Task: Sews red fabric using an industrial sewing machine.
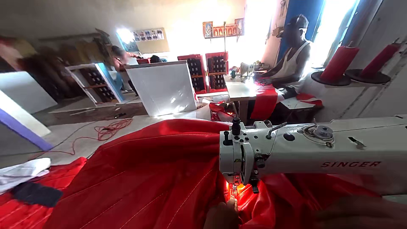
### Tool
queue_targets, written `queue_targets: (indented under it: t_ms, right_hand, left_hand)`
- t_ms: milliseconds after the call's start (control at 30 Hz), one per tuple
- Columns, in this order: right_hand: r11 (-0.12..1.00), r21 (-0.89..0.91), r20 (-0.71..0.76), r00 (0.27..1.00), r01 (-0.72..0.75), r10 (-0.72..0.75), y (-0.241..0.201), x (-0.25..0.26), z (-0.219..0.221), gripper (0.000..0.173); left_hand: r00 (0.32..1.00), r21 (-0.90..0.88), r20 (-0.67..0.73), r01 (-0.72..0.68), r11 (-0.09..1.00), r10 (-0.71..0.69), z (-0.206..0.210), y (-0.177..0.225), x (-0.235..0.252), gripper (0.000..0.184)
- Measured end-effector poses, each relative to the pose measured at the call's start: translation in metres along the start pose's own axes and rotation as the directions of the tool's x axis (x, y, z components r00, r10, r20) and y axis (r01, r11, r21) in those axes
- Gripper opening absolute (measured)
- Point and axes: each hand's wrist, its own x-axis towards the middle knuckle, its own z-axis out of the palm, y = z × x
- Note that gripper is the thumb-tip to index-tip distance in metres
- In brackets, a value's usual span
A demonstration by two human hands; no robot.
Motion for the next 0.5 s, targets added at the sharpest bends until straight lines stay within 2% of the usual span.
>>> queue_targets:
  t_ms: [33,67,100,133,200,300,400,433,500]
  right_hand:
    - [0.990,0.009,0.187,0.973,0.140,-0.139,0.013,0.029,0.013,0.033]
    - [0.973,0.018,0.314,0.922,0.231,-0.225,0.023,0.058,0.032,0.036]
    - [0.957,0.015,0.378,0.885,0.288,-0.272,0.032,0.084,0.054,0.037]
    - [0.951,0.004,0.400,0.871,0.311,-0.286,0.040,0.104,0.076,0.039]
    - [0.969,-0.077,0.361,0.912,0.236,-0.193,0.052,0.131,0.113,0.041]
    - [0.987,-0.163,0.305,0.951,-0.006,0.056,0.053,0.143,0.136,0.041]
    - [0.965,-0.261,0.059,0.997,-0.035,0.053,0.058,0.131,0.166,0.039]
    - [0.958,-0.282,0.036,0.997,-0.055,0.068,0.058,0.131,0.170,0.040]
    - [0.956,-0.271,0.028,0.992,-0.113,0.125,0.054,0.133,0.171,0.042]
  left_hand:
    - [0.997,-0.006,-0.055,-0.047,0.999,0.046,0.007,-0.007,0.001,0.046]
    - [0.995,-0.027,-0.047,-0.084,0.996,0.082,0.006,-0.012,-0.001,0.047]
    - [0.992,-0.058,-0.057,-0.112,0.992,0.108,0.008,-0.017,-0.001,0.046]
    - [0.983,-0.074,-0.123,-0.145,0.987,0.136,0.016,-0.024,0.001,0.044]
    - [0.969,-0.095,-0.204,-0.162,0.982,0.140,0.027,-0.032,0.004,0.035]
    - [0.977,-0.162,-0.172,-0.156,0.974,0.128,0.021,-0.034,0.006,0.036]
    - [0.971,-0.180,-0.164,-0.204,0.962,0.176,0.015,-0.037,0.010,0.038]
    - [0.965,-0.168,-0.187,-0.217,0.962,0.185,0.015,-0.038,0.012,0.035]
    - [0.974,-0.189,-0.143,-0.202,0.961,0.177,0.007,-0.037,0.011,0.036]
